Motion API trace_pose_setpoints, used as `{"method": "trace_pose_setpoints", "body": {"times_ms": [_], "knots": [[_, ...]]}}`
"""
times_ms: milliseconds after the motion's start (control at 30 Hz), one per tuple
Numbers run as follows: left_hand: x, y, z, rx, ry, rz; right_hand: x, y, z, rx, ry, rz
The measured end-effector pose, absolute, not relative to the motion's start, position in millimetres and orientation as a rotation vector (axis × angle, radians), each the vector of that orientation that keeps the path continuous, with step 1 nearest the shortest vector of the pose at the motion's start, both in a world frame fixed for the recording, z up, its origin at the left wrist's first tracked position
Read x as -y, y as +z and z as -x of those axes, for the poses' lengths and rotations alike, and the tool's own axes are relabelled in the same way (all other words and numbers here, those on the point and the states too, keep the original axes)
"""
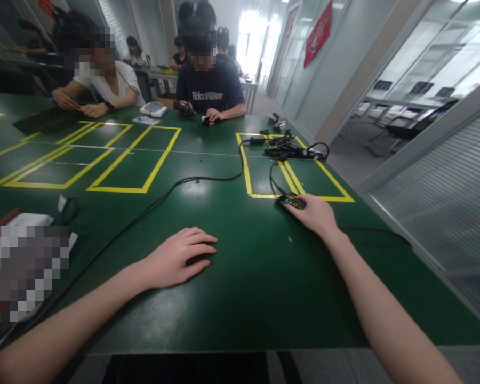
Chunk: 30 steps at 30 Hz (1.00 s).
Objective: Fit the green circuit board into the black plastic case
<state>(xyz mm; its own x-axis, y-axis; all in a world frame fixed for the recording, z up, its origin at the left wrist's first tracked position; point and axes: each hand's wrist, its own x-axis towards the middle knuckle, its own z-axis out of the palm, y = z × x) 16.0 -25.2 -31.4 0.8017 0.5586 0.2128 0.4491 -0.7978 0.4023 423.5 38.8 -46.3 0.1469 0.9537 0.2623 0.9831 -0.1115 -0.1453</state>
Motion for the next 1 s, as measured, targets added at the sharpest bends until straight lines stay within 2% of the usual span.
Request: {"method": "trace_pose_setpoints", "body": {"times_ms": [433, 1000], "knots": [[25, -28, -17, -0.756, 0.792, -2.545, 32, -41, -269, 2.527, 0.273, 1.011], [21, -31, -15, -0.831, 0.583, -2.581, 38, -41, -261, 2.284, 0.505, 0.887]]}}
